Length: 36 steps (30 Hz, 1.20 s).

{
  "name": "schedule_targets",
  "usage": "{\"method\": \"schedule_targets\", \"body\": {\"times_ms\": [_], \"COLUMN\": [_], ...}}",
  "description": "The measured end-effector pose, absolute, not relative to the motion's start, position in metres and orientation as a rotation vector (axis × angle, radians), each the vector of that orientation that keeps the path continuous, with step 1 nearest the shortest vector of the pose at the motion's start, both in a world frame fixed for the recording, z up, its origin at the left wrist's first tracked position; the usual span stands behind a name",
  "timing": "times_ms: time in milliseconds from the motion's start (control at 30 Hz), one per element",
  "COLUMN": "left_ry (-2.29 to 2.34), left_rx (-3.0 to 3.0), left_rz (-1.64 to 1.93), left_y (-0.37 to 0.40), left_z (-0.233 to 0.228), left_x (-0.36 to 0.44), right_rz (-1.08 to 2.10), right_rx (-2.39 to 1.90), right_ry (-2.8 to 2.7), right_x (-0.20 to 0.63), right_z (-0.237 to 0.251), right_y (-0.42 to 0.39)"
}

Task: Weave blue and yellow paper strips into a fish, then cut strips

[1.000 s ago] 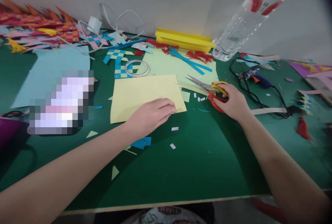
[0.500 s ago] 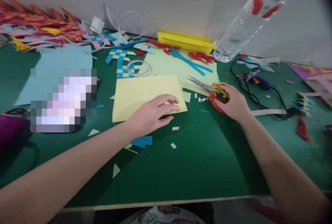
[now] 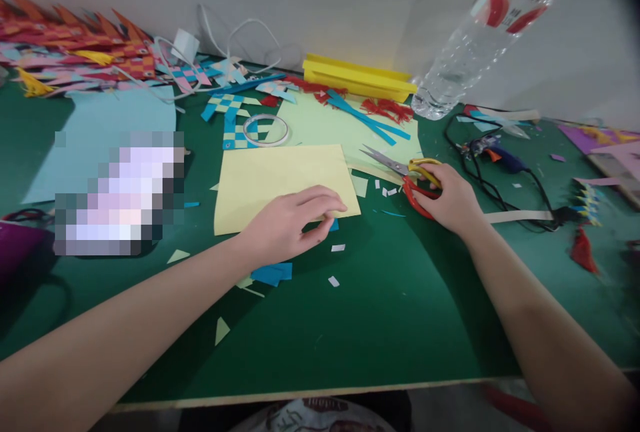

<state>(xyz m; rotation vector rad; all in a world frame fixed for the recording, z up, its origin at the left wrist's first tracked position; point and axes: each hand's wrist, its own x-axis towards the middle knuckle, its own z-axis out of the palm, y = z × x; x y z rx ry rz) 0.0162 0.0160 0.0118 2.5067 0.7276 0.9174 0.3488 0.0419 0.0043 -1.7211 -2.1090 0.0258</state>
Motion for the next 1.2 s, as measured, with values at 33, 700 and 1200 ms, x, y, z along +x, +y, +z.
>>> {"method": "schedule_targets", "body": {"times_ms": [33,700,1200], "left_ry": [0.695,0.925,1.05], "left_rx": [2.483,2.814,2.689], "left_rz": [0.919,0.716,0.521], "left_y": [0.016,0.024,0.024], "left_z": [0.012,0.008,0.004], "left_x": [0.016,0.003,0.005], "right_rz": [0.025,0.419,0.576], "right_rx": [-1.717,-1.66,-1.696], "right_ry": [-2.109,-2.471,-2.557], "right_x": [0.349,0.372,0.362], "right_z": [0.004,0.029,0.049], "right_y": [0.042,0.032,0.02]}}
